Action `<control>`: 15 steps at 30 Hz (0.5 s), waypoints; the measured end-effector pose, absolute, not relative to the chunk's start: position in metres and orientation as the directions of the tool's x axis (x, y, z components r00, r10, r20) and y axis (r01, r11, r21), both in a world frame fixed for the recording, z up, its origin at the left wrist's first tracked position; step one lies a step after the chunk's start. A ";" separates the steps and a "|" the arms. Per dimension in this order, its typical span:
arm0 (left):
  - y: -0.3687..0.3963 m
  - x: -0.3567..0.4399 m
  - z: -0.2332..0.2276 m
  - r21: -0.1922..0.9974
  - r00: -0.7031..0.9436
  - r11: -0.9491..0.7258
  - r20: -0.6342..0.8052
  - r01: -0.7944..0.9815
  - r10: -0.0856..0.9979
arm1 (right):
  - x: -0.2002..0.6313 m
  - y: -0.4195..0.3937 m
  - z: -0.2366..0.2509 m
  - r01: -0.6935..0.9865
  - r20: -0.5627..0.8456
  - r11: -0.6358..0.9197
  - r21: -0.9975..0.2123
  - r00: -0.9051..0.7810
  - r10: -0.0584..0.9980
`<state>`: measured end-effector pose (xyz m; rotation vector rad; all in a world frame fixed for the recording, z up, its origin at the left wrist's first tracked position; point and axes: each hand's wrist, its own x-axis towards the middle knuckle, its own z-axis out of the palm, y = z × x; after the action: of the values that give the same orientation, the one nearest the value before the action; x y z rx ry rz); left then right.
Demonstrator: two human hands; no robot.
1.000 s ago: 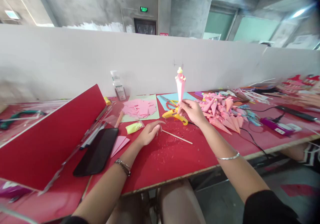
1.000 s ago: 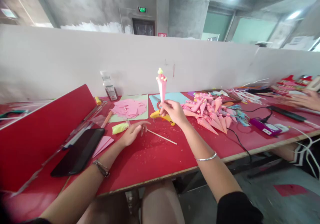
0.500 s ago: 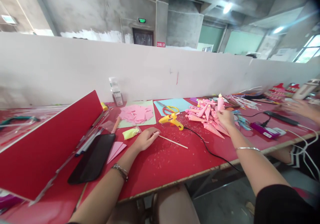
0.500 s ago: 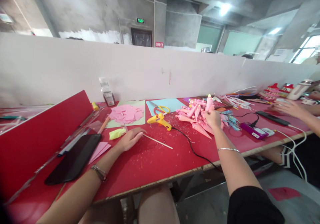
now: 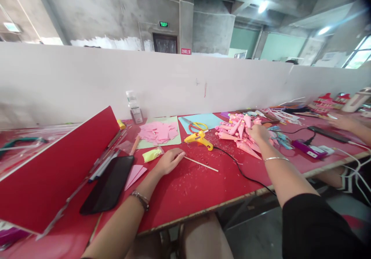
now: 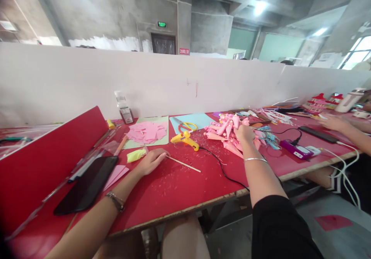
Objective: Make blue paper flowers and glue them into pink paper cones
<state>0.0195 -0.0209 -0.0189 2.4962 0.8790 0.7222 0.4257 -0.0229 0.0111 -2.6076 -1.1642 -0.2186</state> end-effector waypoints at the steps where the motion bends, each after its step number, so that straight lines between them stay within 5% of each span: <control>1: -0.021 0.020 -0.019 0.509 0.675 -0.728 0.332 0.459 0.659 | 0.425 -0.022 0.011 0.751 0.247 -0.637 -0.173 0.660 0.710; 15: -0.016 0.018 -0.027 0.482 0.663 -0.727 0.336 0.489 0.669 | 0.409 -0.024 0.026 0.794 0.331 -0.608 0.005 0.573 0.750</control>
<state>0.0182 -0.0159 -0.0273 2.5294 0.9148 0.7138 0.4093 -0.0241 0.0257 -2.6562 -1.3124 -0.4558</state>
